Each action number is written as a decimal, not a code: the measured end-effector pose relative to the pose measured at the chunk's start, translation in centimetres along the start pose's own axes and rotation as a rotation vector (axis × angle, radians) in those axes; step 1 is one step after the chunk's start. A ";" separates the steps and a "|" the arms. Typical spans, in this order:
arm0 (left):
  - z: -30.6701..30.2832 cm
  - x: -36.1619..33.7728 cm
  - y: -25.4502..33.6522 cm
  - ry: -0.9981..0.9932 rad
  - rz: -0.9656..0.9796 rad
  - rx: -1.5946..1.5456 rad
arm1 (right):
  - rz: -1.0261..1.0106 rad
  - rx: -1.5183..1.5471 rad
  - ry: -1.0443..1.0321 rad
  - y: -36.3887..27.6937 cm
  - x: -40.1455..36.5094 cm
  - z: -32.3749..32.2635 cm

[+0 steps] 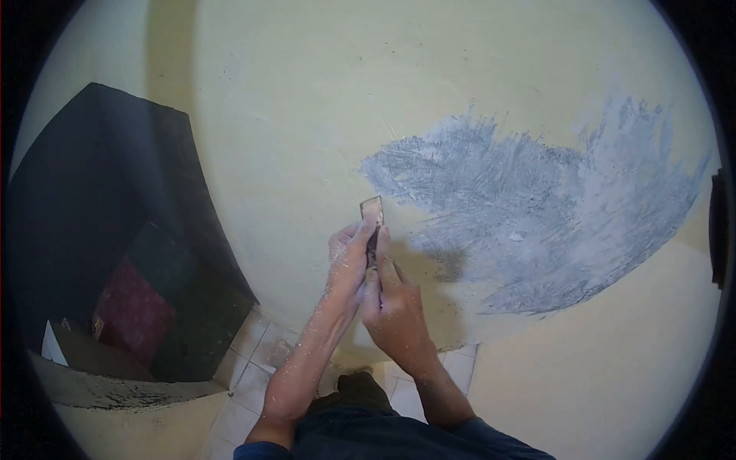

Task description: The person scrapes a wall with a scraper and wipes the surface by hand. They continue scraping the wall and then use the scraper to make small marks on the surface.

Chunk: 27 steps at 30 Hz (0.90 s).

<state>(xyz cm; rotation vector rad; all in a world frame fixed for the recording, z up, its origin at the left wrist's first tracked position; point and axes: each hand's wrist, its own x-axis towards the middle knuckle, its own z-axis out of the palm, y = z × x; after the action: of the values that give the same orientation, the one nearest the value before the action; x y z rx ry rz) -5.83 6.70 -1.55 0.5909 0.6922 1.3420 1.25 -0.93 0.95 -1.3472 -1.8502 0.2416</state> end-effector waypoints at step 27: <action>-0.8 0.9 0.3 -0.065 0.047 0.003 | 0.111 0.021 -0.051 0.2 0.4 1.0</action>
<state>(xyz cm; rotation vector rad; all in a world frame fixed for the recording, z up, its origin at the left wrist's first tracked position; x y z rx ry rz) -6.55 7.63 -2.03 0.6538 0.6307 1.3599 0.68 -0.18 0.44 -1.4440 -1.8118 0.3552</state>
